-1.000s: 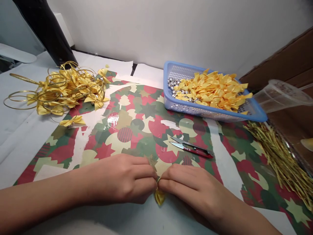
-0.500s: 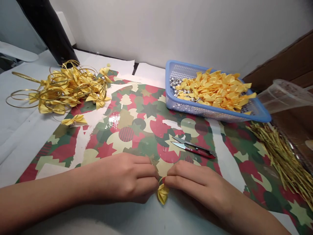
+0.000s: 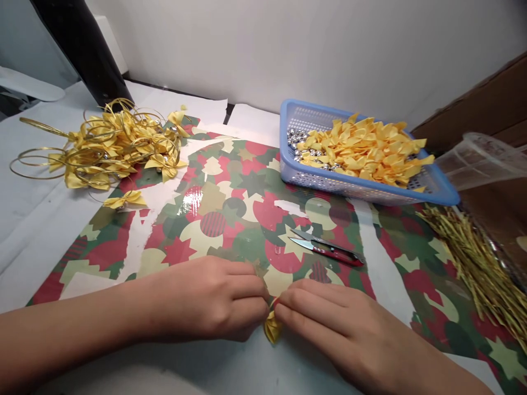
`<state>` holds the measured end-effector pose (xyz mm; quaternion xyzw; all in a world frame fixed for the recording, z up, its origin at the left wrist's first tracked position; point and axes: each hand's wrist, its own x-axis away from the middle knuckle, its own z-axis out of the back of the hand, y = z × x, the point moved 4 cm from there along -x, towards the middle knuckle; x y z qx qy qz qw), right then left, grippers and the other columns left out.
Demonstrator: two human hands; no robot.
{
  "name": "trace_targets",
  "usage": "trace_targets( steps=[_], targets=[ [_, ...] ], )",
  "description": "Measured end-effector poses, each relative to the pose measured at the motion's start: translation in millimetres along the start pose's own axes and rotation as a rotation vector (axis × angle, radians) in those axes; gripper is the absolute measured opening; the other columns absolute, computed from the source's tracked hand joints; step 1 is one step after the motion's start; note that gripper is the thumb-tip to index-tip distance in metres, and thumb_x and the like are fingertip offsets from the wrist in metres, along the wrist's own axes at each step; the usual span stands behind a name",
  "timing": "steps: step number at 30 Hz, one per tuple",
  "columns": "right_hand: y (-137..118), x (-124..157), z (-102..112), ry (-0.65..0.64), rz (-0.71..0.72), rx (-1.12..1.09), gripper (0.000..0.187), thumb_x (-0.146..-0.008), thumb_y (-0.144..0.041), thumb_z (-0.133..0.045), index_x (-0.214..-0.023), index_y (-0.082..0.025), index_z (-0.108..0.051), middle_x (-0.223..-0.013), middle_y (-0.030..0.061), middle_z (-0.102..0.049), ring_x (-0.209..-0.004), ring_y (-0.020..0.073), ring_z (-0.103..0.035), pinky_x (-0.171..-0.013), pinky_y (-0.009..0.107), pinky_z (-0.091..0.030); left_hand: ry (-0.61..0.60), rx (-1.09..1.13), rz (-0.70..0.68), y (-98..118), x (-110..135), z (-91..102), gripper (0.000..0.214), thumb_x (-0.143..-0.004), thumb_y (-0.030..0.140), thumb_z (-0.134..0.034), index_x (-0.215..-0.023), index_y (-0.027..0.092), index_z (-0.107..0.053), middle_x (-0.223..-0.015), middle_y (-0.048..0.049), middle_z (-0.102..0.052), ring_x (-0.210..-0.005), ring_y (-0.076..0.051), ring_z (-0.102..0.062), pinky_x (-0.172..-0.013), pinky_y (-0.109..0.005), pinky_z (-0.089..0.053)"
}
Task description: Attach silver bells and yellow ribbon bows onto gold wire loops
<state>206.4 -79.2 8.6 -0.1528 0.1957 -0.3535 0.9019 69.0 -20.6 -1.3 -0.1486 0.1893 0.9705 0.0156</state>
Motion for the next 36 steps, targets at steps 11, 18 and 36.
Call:
trace_targets(
  steps=[11,18,36],
  targets=[
    [-6.8,-2.1,-0.8,-0.008,0.03,0.128,0.046,-0.098,-0.005,-0.025,-0.081,-0.012,-0.068,-0.073,0.007,-0.069,-0.067,0.0169,-0.063,-0.065,0.028,-0.056,-0.007,-0.003,-0.005,-0.4,0.0,-1.0,0.035,-0.094,0.009,-0.038,-0.075,0.009,-0.067,-0.07,-0.0063,-0.065,-0.059,-0.016,-0.052,-0.051,-0.026,-0.045],
    [-10.6,-3.4,-2.4,-0.01,0.032,0.128,0.045,-0.097,-0.002,-0.027,-0.08,-0.011,-0.068,-0.072,0.0067,-0.066,-0.066,0.0165,-0.061,-0.064,0.028,-0.056,-0.014,-0.024,-0.003,-0.4,-1.5,1.0,0.034,-0.094,0.009,-0.037,-0.077,0.01,-0.066,-0.071,-0.0057,-0.065,-0.059,-0.015,-0.052,-0.052,-0.025,-0.045],
    [15.8,3.0,4.9,0.139,-0.198,-0.458,0.019,-0.096,-0.012,-0.043,-0.092,-0.018,-0.061,-0.08,0.0049,-0.064,-0.071,0.0136,-0.059,-0.065,0.023,-0.05,-0.014,0.855,0.463,-20.3,0.9,8.0,0.006,-0.085,0.013,-0.057,-0.085,0.012,-0.064,-0.082,-0.0062,-0.067,-0.074,-0.013,-0.062,-0.068,-0.022,-0.05]
  ],
)
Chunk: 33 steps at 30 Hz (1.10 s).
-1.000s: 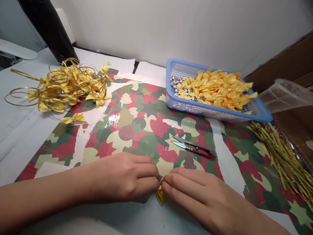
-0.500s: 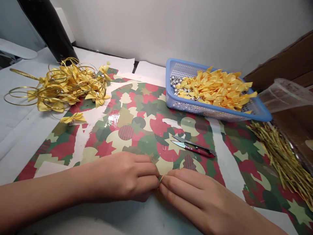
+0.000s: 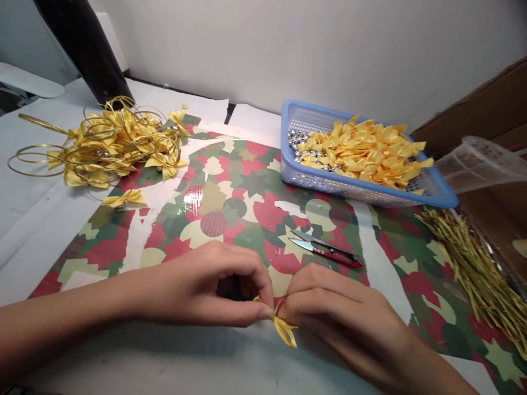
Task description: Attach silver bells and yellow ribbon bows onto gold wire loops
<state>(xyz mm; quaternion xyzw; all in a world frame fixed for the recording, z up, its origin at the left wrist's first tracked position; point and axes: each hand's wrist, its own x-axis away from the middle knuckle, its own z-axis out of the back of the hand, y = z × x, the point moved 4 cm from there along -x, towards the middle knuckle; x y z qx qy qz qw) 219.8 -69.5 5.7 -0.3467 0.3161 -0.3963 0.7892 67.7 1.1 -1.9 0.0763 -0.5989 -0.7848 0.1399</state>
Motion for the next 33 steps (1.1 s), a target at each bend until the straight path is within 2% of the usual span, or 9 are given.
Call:
trace_targets(
  steps=[5,8,11,15,20,28,33],
  targets=[
    [4.0,-0.9,-2.7,0.102,-0.075,-0.116,0.015,-0.094,-0.016,-0.05,-0.088,-0.02,-0.063,-0.072,0.0017,-0.064,-0.064,0.0128,-0.06,-0.059,0.022,-0.049,0.041,0.286,0.182,-2.6,2.0,-0.5,0.007,-0.087,0.019,-0.057,-0.086,0.014,-0.062,-0.082,-0.003,-0.064,-0.073,-0.011,-0.059,-0.065,-0.021,-0.048],
    [8.8,1.1,-7.3,0.133,-0.193,-0.199,0.012,-0.091,-0.018,-0.054,-0.085,-0.02,-0.064,-0.072,0.001,-0.066,-0.062,0.0125,-0.06,-0.056,0.021,-0.047,0.042,0.524,0.27,-5.0,1.6,-2.7,0.006,-0.088,0.018,-0.056,-0.084,0.014,-0.059,-0.075,0.001,-0.062,-0.066,-0.008,-0.058,-0.063,-0.018,-0.047],
    [12.7,3.1,-11.2,0.156,-0.306,-0.265,0.015,-0.091,-0.026,-0.055,-0.081,-0.02,-0.064,-0.069,0.0013,-0.065,-0.06,0.0136,-0.06,-0.053,0.022,-0.046,0.059,0.651,0.295,-7.3,0.7,-2.6,0.004,-0.087,0.015,-0.058,-0.083,0.014,-0.058,-0.074,0.0017,-0.062,-0.062,-0.006,-0.059,-0.062,-0.018,-0.048],
    [13.8,2.7,-12.8,0.208,-0.356,-0.304,0.027,-0.09,-0.04,-0.056,-0.075,-0.019,-0.063,-0.067,0.0024,-0.064,-0.059,0.0152,-0.06,-0.052,0.023,-0.046,0.089,0.778,0.279,-9.3,0.8,-2.9,0.01,-0.082,0.009,-0.063,-0.084,0.014,-0.055,-0.08,0.0014,-0.064,-0.067,-0.006,-0.061,-0.065,-0.018,-0.049],
    [14.0,1.5,-15.2,0.233,-0.358,-0.317,0.033,-0.09,-0.046,-0.054,-0.075,-0.018,-0.063,-0.065,0.0027,-0.063,-0.059,0.0157,-0.06,-0.054,0.025,-0.048,0.13,0.85,0.295,-9.6,1.2,-6.0,0.023,-0.073,0.003,-0.069,-0.083,0.015,-0.052,-0.081,0.003,-0.064,-0.067,-0.006,-0.064,-0.065,-0.019,-0.049],
    [17.8,5.1,-22.1,0.27,-0.318,-0.321,0.029,-0.091,-0.043,-0.053,-0.078,-0.019,-0.064,-0.067,0.0037,-0.063,-0.059,0.0156,-0.059,-0.053,0.025,-0.048,0.154,0.882,0.261,-11.7,2.7,-8.2,0.024,-0.077,0.005,-0.067,-0.079,0.017,-0.046,-0.074,0.0017,-0.066,-0.064,-0.007,-0.064,-0.063,-0.02,-0.049],
    [17.3,7.2,-24.0,0.254,-0.396,-0.368,0.031,-0.092,-0.045,-0.051,-0.079,-0.019,-0.063,-0.071,0.0045,-0.064,-0.064,0.017,-0.06,-0.059,0.027,-0.049,0.169,0.904,0.26,-14.3,2.3,-7.8,0.027,-0.076,0.01,-0.069,-0.076,0.017,-0.044,-0.074,0.0008,-0.067,-0.066,-0.009,-0.065,-0.064,-0.022,-0.048]
  ],
)
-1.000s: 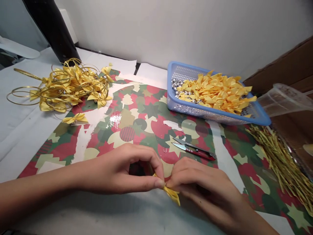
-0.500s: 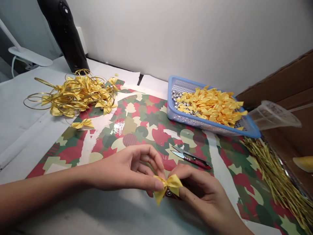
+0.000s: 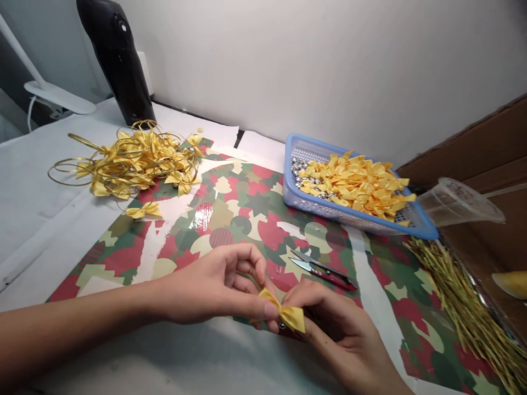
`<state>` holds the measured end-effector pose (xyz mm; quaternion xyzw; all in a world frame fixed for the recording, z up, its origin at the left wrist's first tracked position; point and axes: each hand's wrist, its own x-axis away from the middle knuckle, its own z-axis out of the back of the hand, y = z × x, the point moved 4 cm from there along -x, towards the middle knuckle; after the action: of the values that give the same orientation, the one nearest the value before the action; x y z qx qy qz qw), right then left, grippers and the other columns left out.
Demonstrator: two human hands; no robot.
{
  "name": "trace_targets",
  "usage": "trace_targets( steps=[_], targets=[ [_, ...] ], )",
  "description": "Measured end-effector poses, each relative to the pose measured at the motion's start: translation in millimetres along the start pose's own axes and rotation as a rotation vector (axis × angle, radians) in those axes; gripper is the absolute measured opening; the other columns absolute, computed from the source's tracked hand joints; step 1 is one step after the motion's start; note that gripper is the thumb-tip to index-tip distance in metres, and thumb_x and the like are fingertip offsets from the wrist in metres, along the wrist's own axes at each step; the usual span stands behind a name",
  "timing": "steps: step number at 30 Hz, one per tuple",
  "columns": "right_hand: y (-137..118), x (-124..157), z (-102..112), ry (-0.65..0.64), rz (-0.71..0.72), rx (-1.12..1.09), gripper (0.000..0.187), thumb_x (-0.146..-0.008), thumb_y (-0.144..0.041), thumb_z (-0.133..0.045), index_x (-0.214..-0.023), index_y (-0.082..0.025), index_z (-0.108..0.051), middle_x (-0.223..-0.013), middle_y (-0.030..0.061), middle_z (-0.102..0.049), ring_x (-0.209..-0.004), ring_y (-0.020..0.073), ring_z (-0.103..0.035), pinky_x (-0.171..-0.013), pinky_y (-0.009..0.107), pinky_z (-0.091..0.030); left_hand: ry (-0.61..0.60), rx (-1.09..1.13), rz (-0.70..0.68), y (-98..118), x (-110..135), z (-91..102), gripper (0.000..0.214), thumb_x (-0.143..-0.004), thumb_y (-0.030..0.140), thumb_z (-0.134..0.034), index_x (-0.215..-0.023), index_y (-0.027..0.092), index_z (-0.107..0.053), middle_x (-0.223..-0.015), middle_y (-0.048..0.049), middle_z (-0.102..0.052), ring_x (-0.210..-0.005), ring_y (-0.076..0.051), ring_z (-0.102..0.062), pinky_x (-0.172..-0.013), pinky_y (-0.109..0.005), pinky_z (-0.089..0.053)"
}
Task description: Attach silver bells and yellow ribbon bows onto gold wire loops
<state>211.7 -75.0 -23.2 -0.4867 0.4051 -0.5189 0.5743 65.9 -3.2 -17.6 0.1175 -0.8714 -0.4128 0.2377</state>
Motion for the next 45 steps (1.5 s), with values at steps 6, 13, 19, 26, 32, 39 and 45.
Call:
trace_targets(
  steps=[6,13,19,26,32,39,45],
  targets=[
    [-7.3,-1.5,2.5,-0.016,0.08,0.028,0.025,-0.092,-0.041,-0.053,-0.08,-0.021,-0.063,-0.067,0.002,-0.06,-0.062,0.0151,-0.056,-0.058,0.024,-0.045,-0.022,0.046,0.033,-1.0,-0.9,-2.2,0.027,-0.074,0.009,-0.072,-0.074,0.016,-0.046,-0.077,0.0028,-0.064,-0.069,-0.005,-0.062,-0.067,-0.019,-0.045],
    [-7.7,-1.6,3.9,-0.02,0.124,0.052,0.024,-0.092,-0.039,-0.053,-0.08,-0.021,-0.064,-0.068,0.0025,-0.062,-0.063,0.0158,-0.057,-0.059,0.025,-0.046,-0.063,0.1,0.047,-4.6,-2.0,-2.1,0.029,-0.074,0.015,-0.074,-0.071,0.016,-0.045,-0.076,0.0034,-0.064,-0.066,-0.005,-0.06,-0.065,-0.018,-0.043],
    [-7.4,-0.7,3.6,-0.018,0.155,0.051,0.022,-0.093,-0.037,-0.052,-0.082,-0.023,-0.063,-0.07,0.0015,-0.063,-0.064,0.0151,-0.057,-0.06,0.025,-0.046,-0.067,0.107,0.057,-5.1,-1.2,-0.7,0.03,-0.073,0.014,-0.075,-0.071,0.016,-0.045,-0.074,0.0037,-0.063,-0.064,-0.004,-0.059,-0.064,-0.016,-0.043],
    [-15.1,-3.1,6.4,-0.019,0.288,0.099,0.015,-0.093,-0.028,-0.054,-0.089,-0.023,-0.067,-0.068,0.0018,-0.062,-0.06,0.0146,-0.057,-0.055,0.025,-0.048,-0.034,0.024,0.014,2.7,-0.1,-3.3,0.027,-0.074,0.001,-0.068,-0.073,0.016,-0.045,-0.076,0.0037,-0.064,-0.064,-0.004,-0.059,-0.063,-0.017,-0.043],
    [-17.0,-3.7,8.3,-0.03,0.346,0.111,0.015,-0.093,-0.023,-0.054,-0.093,-0.025,-0.069,-0.067,0.0009,-0.061,-0.062,0.0138,-0.059,-0.056,0.024,-0.05,-0.05,0.044,0.035,2.3,1.3,-4.6,0.028,-0.073,0.003,-0.07,-0.071,0.016,-0.045,-0.076,0.0033,-0.065,-0.065,-0.004,-0.06,-0.065,-0.018,-0.045],
    [-18.8,-5.3,8.5,0.007,0.358,0.121,0.014,-0.092,-0.021,-0.055,-0.09,-0.024,-0.068,-0.067,0.0013,-0.061,-0.061,0.0141,-0.059,-0.055,0.023,-0.05,-0.044,0.042,0.022,4.5,1.6,-4.3,0.029,-0.075,0.001,-0.067,-0.072,0.016,-0.042,-0.075,0.0028,-0.063,-0.062,-0.003,-0.058,-0.062,-0.015,-0.044],
    [-21.4,-2.9,17.3,0.06,0.375,0.173,0.015,-0.089,-0.013,-0.055,-0.091,-0.023,-0.065,-0.072,0.0012,-0.06,-0.066,0.0141,-0.059,-0.058,0.023,-0.051,-0.03,-0.475,-0.226,13.6,8.7,0.1,0.021,-0.077,0.007,-0.063,-0.076,0.018,-0.045,-0.078,-0.0011,-0.063,-0.07,-0.01,-0.06,-0.066,-0.022,-0.049]
  ],
)
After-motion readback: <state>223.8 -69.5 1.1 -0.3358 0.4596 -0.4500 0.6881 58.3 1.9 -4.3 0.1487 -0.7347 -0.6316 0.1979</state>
